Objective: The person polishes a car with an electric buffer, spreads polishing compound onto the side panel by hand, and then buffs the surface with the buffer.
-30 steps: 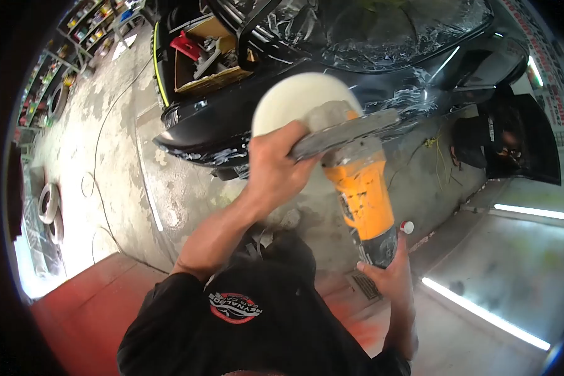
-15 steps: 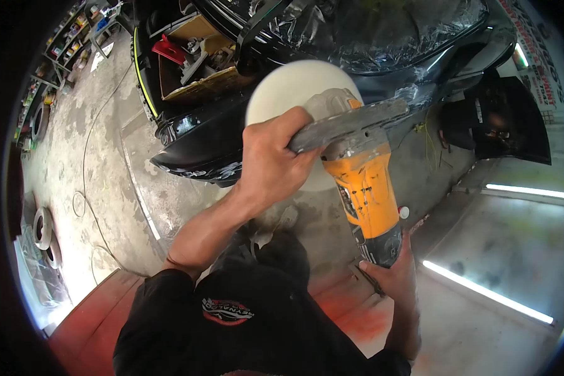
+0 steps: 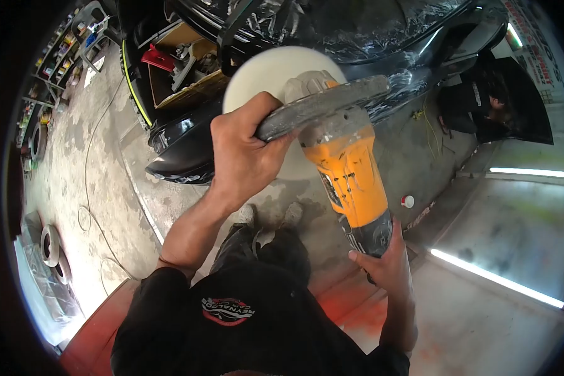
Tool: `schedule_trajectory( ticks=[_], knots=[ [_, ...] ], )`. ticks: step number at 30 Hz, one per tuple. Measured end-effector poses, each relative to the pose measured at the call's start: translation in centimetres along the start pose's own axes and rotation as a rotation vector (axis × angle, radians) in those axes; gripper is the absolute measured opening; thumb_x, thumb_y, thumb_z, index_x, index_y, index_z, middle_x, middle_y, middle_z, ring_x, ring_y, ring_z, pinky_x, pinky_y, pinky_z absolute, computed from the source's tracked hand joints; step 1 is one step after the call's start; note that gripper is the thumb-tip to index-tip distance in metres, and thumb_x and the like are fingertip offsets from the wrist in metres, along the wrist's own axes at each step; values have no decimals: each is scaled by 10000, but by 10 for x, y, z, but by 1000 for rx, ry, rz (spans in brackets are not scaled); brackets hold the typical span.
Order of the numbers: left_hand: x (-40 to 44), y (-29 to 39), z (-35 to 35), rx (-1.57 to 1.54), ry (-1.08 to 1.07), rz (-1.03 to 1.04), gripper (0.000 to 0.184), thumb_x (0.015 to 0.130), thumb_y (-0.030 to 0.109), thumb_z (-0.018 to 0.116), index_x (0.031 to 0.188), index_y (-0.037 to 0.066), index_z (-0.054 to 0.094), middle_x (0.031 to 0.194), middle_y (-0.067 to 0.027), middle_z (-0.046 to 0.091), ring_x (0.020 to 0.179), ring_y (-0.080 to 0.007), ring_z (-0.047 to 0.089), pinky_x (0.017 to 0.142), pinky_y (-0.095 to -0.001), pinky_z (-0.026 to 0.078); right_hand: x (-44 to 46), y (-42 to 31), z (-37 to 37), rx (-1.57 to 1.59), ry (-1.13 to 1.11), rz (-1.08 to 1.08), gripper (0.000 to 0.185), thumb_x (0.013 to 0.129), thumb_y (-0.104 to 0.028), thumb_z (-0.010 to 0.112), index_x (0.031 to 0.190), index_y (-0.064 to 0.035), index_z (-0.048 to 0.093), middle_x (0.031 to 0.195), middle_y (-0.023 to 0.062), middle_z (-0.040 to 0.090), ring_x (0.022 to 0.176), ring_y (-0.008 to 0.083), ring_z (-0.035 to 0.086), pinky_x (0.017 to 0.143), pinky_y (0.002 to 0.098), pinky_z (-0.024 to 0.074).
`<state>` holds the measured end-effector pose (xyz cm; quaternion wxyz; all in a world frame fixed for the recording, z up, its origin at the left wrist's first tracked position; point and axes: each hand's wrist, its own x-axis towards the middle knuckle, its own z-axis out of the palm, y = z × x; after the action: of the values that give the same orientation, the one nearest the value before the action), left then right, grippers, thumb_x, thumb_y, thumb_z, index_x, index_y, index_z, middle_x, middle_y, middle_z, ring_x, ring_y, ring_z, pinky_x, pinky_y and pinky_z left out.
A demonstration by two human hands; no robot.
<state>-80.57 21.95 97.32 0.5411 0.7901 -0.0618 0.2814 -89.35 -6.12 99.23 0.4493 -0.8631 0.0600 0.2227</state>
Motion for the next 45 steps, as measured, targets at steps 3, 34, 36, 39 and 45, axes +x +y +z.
schedule_trajectory(
  ticks=[3,34,36,39,45],
  knots=[
    [-14,10,-2,86,-27,14,186,694,3,765,812,9,621,659,-148,597,565,-302,621,542,-311,472,2,26,-4,29,-42,-7,816,698,-60,827,1382,14,388,1131,134,661,1073,212,635,956,372,485],
    [98,51,288,334,-323,275,201,641,-8,727,807,53,631,703,-124,613,615,-330,628,545,-366,488,162,196,-138,412,55,-146,837,653,-112,881,1334,9,412,1164,136,631,1069,198,618,941,359,493],
    [103,53,290,348,-314,279,206,641,1,735,813,48,631,710,-125,620,619,-335,631,550,-367,493,167,198,-140,421,62,-152,844,652,-110,884,1340,3,409,1149,135,635,1063,198,620,943,360,492],
    [87,55,279,358,-303,308,217,640,9,746,821,32,629,717,-128,630,622,-341,636,554,-366,502,165,209,-137,321,26,-215,854,657,-106,886,1352,-6,399,1129,134,640,1039,199,630,919,361,508],
    [43,55,262,427,-452,170,216,630,-12,726,810,41,617,677,-110,595,568,-325,590,513,-393,464,147,234,-119,368,-161,-27,862,677,-148,887,1370,4,397,1169,173,636,1102,254,627,935,390,502]
  ],
)
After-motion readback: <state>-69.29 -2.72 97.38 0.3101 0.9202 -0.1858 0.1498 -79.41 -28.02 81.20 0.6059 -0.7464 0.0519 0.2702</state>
